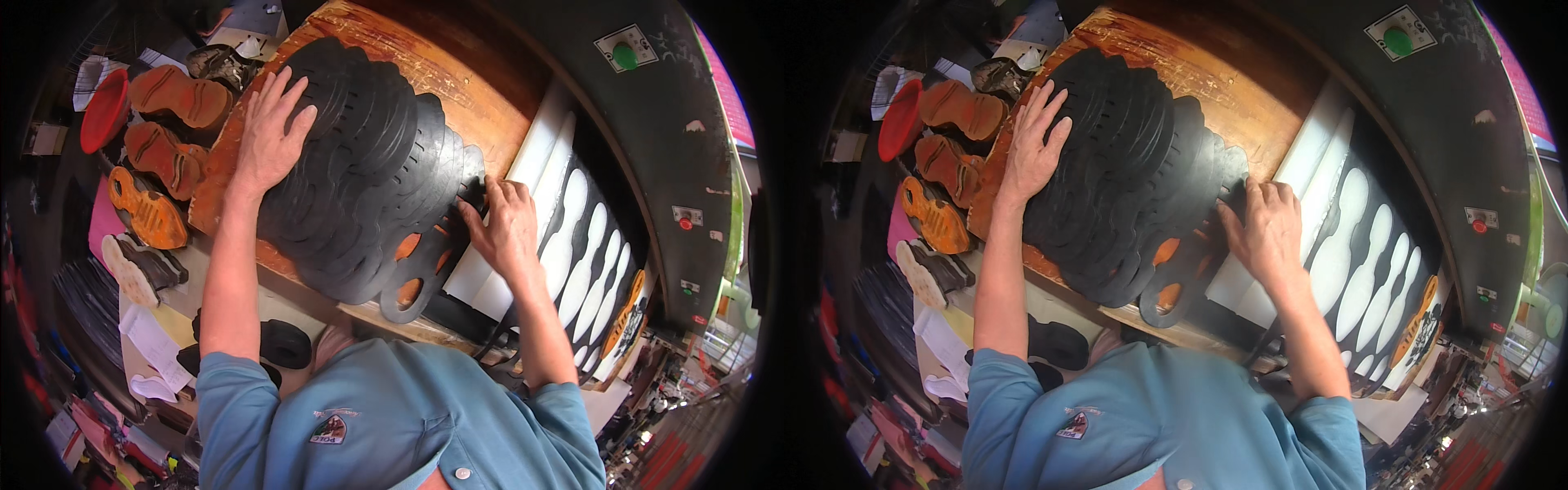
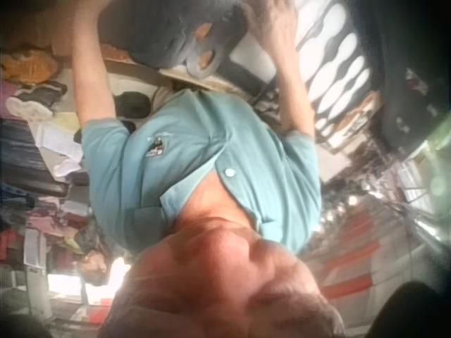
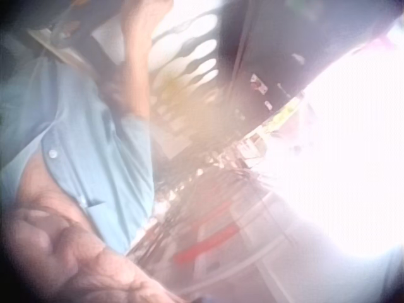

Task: The person trims the edges of stacked black shoe soles using a green handheld cutting tool. They repeatedly align the soles on a wooden board, cut along the template, and separate the trimmed pieces, placing them on the table.

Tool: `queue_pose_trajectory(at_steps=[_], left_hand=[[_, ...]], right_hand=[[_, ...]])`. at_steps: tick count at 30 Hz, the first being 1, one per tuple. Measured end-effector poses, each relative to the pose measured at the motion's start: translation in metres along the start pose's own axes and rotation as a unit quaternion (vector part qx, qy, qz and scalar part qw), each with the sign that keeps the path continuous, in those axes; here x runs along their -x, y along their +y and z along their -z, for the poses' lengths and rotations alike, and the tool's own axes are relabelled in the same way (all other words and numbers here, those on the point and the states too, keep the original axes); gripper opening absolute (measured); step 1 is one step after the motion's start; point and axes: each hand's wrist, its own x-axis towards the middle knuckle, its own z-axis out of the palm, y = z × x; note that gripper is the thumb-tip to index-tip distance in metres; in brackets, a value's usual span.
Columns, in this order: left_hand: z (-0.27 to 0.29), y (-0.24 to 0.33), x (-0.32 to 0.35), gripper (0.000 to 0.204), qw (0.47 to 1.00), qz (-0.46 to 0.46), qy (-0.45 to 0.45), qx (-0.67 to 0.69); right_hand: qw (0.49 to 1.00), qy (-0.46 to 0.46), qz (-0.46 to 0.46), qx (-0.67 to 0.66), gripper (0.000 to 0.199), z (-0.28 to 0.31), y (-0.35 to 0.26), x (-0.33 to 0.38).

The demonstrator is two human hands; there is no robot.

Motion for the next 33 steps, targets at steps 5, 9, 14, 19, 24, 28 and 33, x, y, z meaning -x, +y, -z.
queue_pose_trajectory(at_steps=[5,9,14,19,24,28,33], left_hand=[[-0.001,0.0,-0.001,0.055,1.0,-0.012,0.009,-0.008],[-0.001,0.0,0.0,0.055,1.0,-0.015,0.017,-0.005],[0.002,0.004,-0.001,0.057,1.0,-0.008,0.01,0.009],[0.001,0.005,-0.001,0.062,1.0,-0.01,0.014,0.0],[-0.006,0.002,0.001,0.06,0.999,-0.012,0.027,-0.023],[-0.006,0.003,-0.001,0.054,0.999,0.027,0.002,0.037],[-0.01,0.035,0.01,0.054,0.983,0.068,0.006,0.172]], right_hand=[[0.991,0.011,-0.092,-0.094,0.065,-0.024,-0.03,0.009],[0.927,0.006,-0.205,-0.313,0.073,-0.038,-0.03,0.008],[0.613,-0.022,-0.355,-0.706,0.068,-0.035,-0.032,0.015],[0.536,-0.092,-0.318,-0.777,0.041,-0.041,-0.072,0.028],[0.612,-0.022,-0.236,-0.755,0.052,-0.057,-0.089,-0.02],[0.555,-0.061,-0.23,-0.797,0.057,-0.057,-0.102,-0.083],[0.601,-0.071,-0.219,-0.765,0.055,-0.041,-0.116,-0.111]])
